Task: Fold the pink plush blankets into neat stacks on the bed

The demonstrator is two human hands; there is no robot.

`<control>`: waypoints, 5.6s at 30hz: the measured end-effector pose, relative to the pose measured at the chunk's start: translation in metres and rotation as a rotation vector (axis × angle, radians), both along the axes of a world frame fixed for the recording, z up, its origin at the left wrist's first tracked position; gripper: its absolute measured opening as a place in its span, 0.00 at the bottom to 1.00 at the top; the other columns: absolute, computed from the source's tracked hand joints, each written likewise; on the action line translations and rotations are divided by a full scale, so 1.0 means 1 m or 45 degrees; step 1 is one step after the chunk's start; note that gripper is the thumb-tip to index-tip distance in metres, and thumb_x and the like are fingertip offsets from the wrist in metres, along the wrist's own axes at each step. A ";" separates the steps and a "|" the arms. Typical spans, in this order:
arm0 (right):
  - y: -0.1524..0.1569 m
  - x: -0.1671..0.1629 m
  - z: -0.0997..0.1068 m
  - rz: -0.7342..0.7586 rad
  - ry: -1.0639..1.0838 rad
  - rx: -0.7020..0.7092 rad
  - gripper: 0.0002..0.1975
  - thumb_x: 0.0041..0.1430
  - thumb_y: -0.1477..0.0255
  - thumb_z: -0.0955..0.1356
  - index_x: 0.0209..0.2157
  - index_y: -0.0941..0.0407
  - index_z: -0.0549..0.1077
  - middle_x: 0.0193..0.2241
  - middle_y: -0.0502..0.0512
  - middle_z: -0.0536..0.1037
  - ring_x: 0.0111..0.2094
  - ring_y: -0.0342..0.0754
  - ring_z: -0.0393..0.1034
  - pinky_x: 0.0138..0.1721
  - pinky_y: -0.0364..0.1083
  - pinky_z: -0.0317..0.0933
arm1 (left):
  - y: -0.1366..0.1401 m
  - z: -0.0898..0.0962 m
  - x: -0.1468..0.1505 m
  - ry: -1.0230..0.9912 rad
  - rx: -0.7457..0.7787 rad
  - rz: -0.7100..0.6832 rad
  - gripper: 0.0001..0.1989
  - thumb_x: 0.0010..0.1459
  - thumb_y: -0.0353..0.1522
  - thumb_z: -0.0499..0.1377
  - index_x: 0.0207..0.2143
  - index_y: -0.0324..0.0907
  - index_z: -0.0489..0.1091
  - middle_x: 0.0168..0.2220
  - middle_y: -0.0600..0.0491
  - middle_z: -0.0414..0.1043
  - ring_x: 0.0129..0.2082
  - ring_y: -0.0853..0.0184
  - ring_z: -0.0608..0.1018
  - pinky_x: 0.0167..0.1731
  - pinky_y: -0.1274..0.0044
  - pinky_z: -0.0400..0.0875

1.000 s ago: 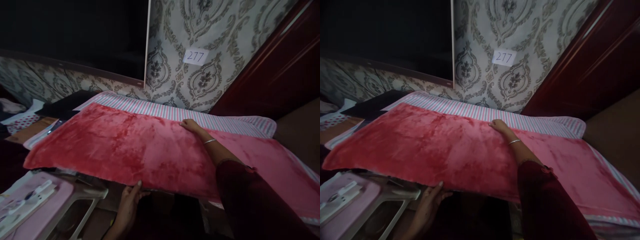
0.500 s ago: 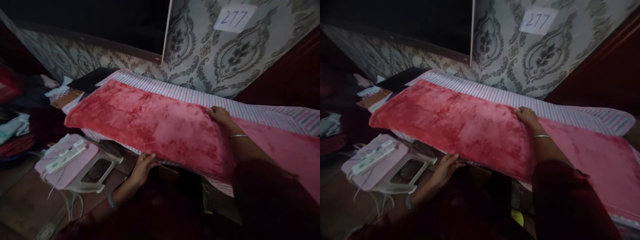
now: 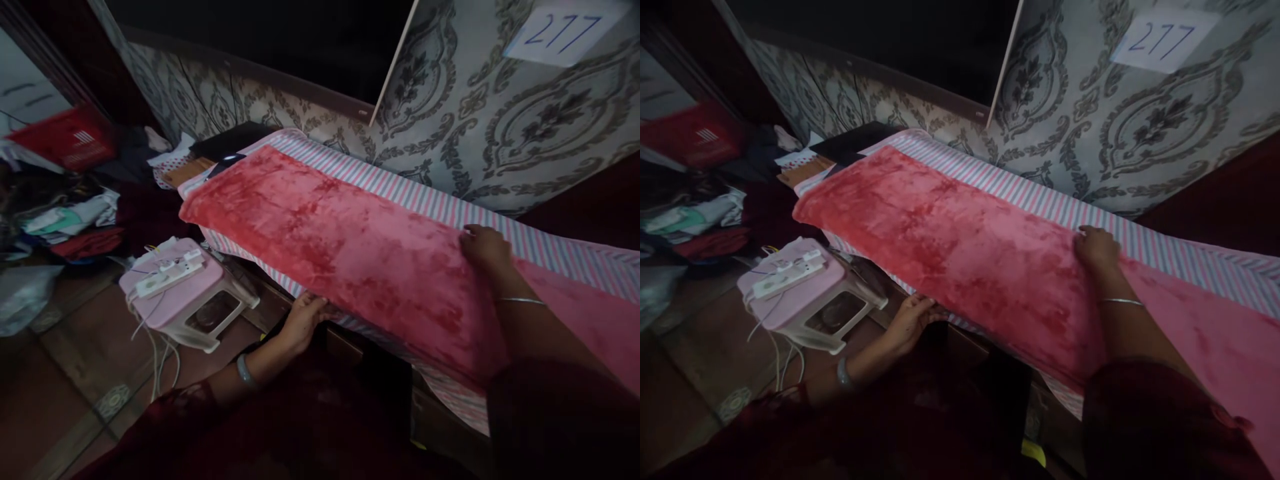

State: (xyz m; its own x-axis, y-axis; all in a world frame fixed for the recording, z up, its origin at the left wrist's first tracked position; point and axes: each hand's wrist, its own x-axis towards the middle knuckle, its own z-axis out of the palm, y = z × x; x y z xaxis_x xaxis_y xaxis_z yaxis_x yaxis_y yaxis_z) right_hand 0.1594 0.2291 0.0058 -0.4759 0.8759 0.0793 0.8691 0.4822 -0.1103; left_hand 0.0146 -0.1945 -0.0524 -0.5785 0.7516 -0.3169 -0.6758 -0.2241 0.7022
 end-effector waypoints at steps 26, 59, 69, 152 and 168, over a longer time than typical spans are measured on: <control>-0.089 -0.279 -0.008 0.394 0.280 0.069 0.16 0.67 0.69 0.61 0.45 0.59 0.78 0.44 0.65 0.79 0.45 0.58 0.70 0.43 0.49 0.60 | -0.021 0.002 -0.061 -0.023 -0.075 0.382 0.15 0.43 0.38 0.72 0.31 0.40 0.76 0.26 0.52 0.79 0.23 0.68 0.77 0.28 0.75 0.75; -0.139 -0.413 -0.005 0.758 0.065 0.027 0.18 0.71 0.60 0.62 0.43 0.57 0.78 0.42 0.62 0.81 0.43 0.53 0.73 0.37 0.45 0.59 | -0.049 0.010 -0.166 0.009 -0.018 0.899 0.21 0.38 0.38 0.75 0.36 0.42 0.77 0.34 0.54 0.82 0.34 0.64 0.82 0.38 0.75 0.76; -0.144 -0.441 -0.006 0.579 0.142 -0.007 0.16 0.70 0.65 0.63 0.42 0.58 0.79 0.42 0.66 0.80 0.43 0.57 0.74 0.38 0.47 0.60 | -0.062 0.005 -0.195 0.031 0.004 1.020 0.22 0.38 0.36 0.74 0.38 0.42 0.76 0.36 0.53 0.82 0.36 0.64 0.82 0.40 0.75 0.74; -0.267 -0.372 -0.040 1.533 0.336 0.015 0.24 0.70 0.64 0.61 0.65 0.51 0.67 0.67 0.58 0.62 0.68 0.58 0.52 0.67 0.65 0.44 | -0.015 0.074 -0.383 1.839 -1.956 0.169 0.38 0.62 0.45 0.58 0.68 0.35 0.56 0.63 0.29 0.64 0.61 0.42 0.70 0.59 0.55 0.60; -0.267 -0.373 -0.040 1.522 0.341 0.001 0.24 0.70 0.64 0.61 0.65 0.51 0.67 0.67 0.58 0.63 0.69 0.58 0.52 0.67 0.64 0.45 | -0.049 0.076 -0.370 1.663 -1.958 0.406 0.20 0.62 0.31 0.55 0.55 0.33 0.66 0.56 0.31 0.68 0.53 0.48 0.77 0.46 0.66 0.72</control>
State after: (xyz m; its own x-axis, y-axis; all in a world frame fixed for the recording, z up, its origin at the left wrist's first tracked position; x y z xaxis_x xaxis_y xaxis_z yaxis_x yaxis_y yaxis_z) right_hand -0.2136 -0.0376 -0.0344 -0.9490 -0.1017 0.2985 -0.1711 0.9611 -0.2168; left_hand -0.3554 -0.2436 0.0231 -0.9711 0.1713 0.1662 0.2179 0.9205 0.3243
